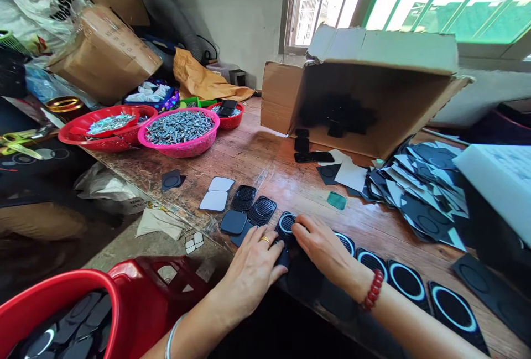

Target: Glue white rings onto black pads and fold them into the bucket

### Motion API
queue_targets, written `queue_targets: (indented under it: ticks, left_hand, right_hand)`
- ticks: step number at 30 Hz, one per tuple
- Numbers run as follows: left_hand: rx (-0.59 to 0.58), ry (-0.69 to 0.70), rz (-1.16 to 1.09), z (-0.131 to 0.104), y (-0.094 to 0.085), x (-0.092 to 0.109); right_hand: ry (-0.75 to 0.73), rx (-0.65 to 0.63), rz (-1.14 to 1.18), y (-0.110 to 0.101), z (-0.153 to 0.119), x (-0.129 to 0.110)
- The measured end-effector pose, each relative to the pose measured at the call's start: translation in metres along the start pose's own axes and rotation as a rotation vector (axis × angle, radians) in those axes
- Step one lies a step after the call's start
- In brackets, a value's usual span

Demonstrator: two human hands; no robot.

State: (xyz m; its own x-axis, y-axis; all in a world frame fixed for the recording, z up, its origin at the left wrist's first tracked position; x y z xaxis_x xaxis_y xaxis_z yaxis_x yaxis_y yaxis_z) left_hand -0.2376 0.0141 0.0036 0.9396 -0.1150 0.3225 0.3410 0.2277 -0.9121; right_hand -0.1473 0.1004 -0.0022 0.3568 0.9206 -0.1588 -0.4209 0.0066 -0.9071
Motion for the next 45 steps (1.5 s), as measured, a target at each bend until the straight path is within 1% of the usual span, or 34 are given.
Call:
queue_targets:
  ticks: [3, 6, 10, 13, 16, 20, 22, 24, 28, 30, 31, 32, 33, 34, 36, 38, 39, 41, 43, 45]
  left_hand:
    - [-0.007, -0.001, -0.007, 0.000, 0.002, -0.002]
    - [-0.019, 0.011, 0.007, 0.001, 0.008, -0.006]
    - [-0.072, 0.028, 0.028, 0.003, 0.018, -0.013]
    - [-0.084, 0.031, 0.027, 0.004, 0.019, -0.014]
    - [-0.070, 0.039, 0.013, 0.005, 0.014, -0.011]
    - [-0.055, 0.060, 0.006, 0.007, 0.008, -0.006]
    - [-0.043, 0.057, 0.014, 0.008, 0.007, -0.006]
    - [-0.032, 0.062, 0.027, 0.008, 0.008, -0.005]
    - [0.026, 0.117, 0.048, 0.007, 0.011, -0.007]
    - [0.072, 0.156, 0.068, 0.005, 0.014, -0.011]
    - [0.099, 0.179, 0.081, 0.005, 0.016, -0.014]
    - [0.130, 0.224, 0.095, 0.005, 0.018, -0.017]
    - [0.159, 0.267, 0.108, 0.006, 0.021, -0.020]
    - [0.176, 0.308, 0.114, 0.006, 0.024, -0.023]
    - [0.213, 0.340, 0.110, 0.008, 0.027, -0.031]
    - [0.274, 0.322, 0.113, 0.010, 0.024, -0.040]
    - [0.308, 0.312, 0.122, 0.010, 0.020, -0.045]
    - [0.377, 0.296, 0.151, 0.009, 0.011, -0.055]
    - [0.435, 0.259, 0.180, 0.007, 0.003, -0.069]
    - [0.457, 0.216, 0.200, 0.005, -0.001, -0.085]
  right_hand:
    - [-0.026, -0.025, -0.064, 0.003, 0.000, -0.001]
    - [-0.040, -0.043, -0.102, 0.003, 0.001, -0.001]
    - [-0.066, -0.067, -0.107, 0.003, 0.003, -0.004]
    - [-0.076, -0.080, -0.089, 0.002, 0.003, -0.005]
    - [-0.060, -0.075, -0.059, 0.001, 0.001, -0.001]
    - [-0.014, -0.039, -0.015, -0.001, -0.005, 0.014]
    - [-0.018, -0.031, 0.005, -0.002, -0.007, 0.018]
    - [-0.042, -0.044, 0.022, -0.003, -0.007, 0.017]
    - [-0.089, -0.115, 0.063, -0.006, -0.005, 0.003]
    - [-0.074, -0.125, 0.075, -0.012, -0.002, 0.004]
    - [-0.046, -0.117, 0.069, -0.017, 0.001, 0.012]
    - [0.003, -0.100, 0.048, -0.024, 0.003, 0.027]
    - [0.076, -0.070, 0.015, -0.035, 0.005, 0.048]
    - [0.170, -0.029, -0.031, -0.050, 0.004, 0.075]
    - [0.409, 0.087, -0.161, -0.095, -0.006, 0.142]
    - [0.648, 0.196, -0.303, -0.150, -0.029, 0.207]
    - [0.763, 0.237, -0.369, -0.177, -0.045, 0.236]
    - [0.962, 0.276, -0.469, -0.221, -0.076, 0.283]
    - [1.110, 0.261, -0.522, -0.248, -0.104, 0.315]
    - [1.230, 0.215, -0.551, -0.260, -0.125, 0.336]
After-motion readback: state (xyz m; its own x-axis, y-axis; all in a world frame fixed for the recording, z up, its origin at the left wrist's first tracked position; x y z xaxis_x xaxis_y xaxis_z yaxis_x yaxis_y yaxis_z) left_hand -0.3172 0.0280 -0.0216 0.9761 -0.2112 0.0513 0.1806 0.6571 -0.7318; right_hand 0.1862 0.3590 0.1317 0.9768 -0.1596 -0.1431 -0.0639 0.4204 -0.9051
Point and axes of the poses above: each hand's wrist, its own z-axis towards the middle knuckle, its own y-axis out of the palm, x = y × z, the point moved 7 cm from there along z, towards the middle knuckle, and after that the axes turned 10 degrees about x, right-handed, at the moved point
